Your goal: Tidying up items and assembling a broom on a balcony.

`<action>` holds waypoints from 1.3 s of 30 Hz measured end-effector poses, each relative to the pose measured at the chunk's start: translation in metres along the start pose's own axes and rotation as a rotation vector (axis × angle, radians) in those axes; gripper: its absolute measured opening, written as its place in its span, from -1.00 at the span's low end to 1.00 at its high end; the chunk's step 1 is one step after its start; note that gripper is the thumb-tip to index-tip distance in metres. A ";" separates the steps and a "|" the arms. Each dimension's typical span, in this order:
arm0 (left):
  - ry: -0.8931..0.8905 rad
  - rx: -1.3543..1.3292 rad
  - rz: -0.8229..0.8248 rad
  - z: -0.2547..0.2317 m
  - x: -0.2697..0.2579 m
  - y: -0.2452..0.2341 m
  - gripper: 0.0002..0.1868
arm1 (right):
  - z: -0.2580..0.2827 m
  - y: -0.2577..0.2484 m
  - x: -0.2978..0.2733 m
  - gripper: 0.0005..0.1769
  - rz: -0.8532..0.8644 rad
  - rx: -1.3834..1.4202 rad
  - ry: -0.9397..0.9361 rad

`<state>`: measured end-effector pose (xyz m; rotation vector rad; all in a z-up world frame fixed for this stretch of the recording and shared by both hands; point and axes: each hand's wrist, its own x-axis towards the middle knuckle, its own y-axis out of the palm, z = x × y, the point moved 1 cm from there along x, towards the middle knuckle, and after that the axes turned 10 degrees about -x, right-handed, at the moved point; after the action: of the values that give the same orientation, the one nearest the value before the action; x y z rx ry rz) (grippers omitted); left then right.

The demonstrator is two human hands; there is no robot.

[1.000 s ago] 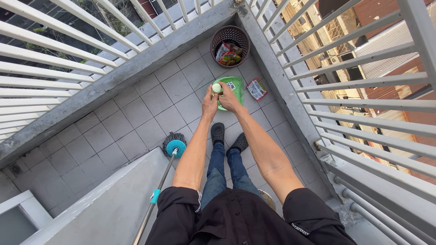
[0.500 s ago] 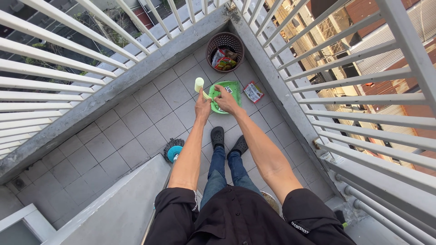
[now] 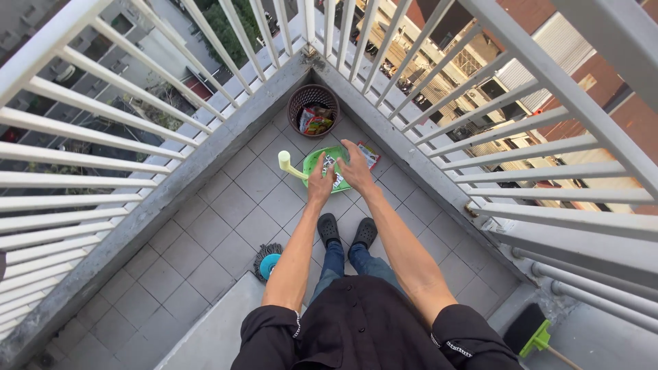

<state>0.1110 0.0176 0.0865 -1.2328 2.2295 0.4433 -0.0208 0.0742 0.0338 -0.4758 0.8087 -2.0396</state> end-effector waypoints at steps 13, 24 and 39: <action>0.977 0.331 0.509 -0.081 -0.057 0.124 -0.53 | 0.026 -0.209 -0.098 -0.34 -0.471 -0.151 0.167; 1.132 0.441 0.907 -0.090 -0.163 0.251 -0.50 | 0.014 -0.332 -0.238 -0.35 -0.742 -0.282 0.416; 1.113 0.437 1.428 -0.009 -0.318 0.423 -0.48 | -0.017 -0.430 -0.458 -0.35 -1.071 -0.376 0.730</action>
<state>-0.1147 0.4479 0.2961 0.7874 3.5352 -0.4091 -0.0305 0.6400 0.3066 -0.3966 1.6329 -3.1445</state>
